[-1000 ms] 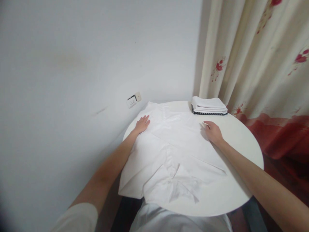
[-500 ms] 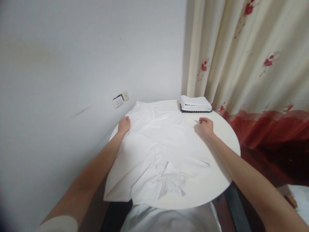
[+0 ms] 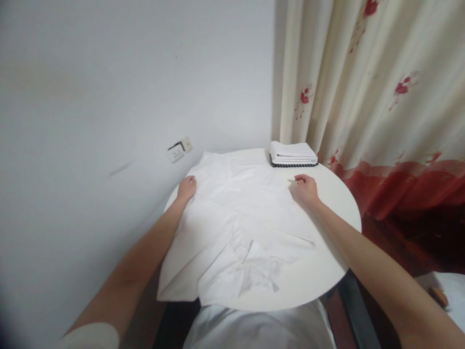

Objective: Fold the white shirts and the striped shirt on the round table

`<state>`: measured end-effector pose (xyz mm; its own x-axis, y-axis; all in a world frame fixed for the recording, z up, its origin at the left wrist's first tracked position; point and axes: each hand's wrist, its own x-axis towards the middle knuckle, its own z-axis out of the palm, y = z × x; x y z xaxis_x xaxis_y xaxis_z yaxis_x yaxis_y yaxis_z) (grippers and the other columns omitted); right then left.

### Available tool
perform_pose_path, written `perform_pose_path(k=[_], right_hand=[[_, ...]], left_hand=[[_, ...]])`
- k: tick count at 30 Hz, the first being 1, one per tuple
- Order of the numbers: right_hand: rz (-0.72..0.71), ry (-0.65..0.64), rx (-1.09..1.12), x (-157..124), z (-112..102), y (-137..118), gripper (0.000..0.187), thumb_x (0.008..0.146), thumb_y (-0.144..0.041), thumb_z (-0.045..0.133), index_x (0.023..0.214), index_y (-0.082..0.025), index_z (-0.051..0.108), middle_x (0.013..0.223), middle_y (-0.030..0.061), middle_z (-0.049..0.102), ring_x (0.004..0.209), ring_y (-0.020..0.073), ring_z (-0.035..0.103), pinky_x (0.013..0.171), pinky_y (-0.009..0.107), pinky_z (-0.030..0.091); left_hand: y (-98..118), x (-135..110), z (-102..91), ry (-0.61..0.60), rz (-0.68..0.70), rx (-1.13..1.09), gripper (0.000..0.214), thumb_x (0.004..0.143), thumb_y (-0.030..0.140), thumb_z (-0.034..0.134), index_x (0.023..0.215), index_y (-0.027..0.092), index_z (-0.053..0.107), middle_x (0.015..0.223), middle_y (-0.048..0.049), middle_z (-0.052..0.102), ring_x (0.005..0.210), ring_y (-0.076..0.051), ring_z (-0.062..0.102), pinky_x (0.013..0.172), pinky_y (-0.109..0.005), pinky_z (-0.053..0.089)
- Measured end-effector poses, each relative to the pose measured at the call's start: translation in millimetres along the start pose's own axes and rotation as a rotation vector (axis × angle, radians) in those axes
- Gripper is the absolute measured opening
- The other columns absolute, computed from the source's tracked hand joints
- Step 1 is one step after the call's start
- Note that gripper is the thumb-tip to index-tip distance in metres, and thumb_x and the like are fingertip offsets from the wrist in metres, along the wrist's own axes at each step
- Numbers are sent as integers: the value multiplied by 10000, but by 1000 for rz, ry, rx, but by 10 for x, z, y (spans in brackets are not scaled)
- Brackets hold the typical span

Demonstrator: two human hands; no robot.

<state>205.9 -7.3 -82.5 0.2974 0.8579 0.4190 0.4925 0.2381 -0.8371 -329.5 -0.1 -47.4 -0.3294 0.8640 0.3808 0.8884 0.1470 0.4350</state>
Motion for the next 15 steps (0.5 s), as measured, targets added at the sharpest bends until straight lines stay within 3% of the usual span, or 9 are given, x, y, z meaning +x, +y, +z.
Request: perform_pose_path(k=[7,15], right_hand=[[-17,-24,-107,-40,-11,-57,338,709,-264,484,868,-163,765,875,102,755,837,266,683,841,394,519],[-32,-64,-201,-82,-39,-110,316,727,-244,483,851,-180,766,803,80,748,751,225,656,791,342,502]], left_hand=[[17,-30,9,-17,-11,25,415,963,236,420,1312,173,635,1367,-112,644,1298,-247,569,1098,-366,426],[29,-51,3,-34,-20,35,428,961,251,419,1323,159,629,1377,-121,634,1299,-243,570,1089,-354,429]])
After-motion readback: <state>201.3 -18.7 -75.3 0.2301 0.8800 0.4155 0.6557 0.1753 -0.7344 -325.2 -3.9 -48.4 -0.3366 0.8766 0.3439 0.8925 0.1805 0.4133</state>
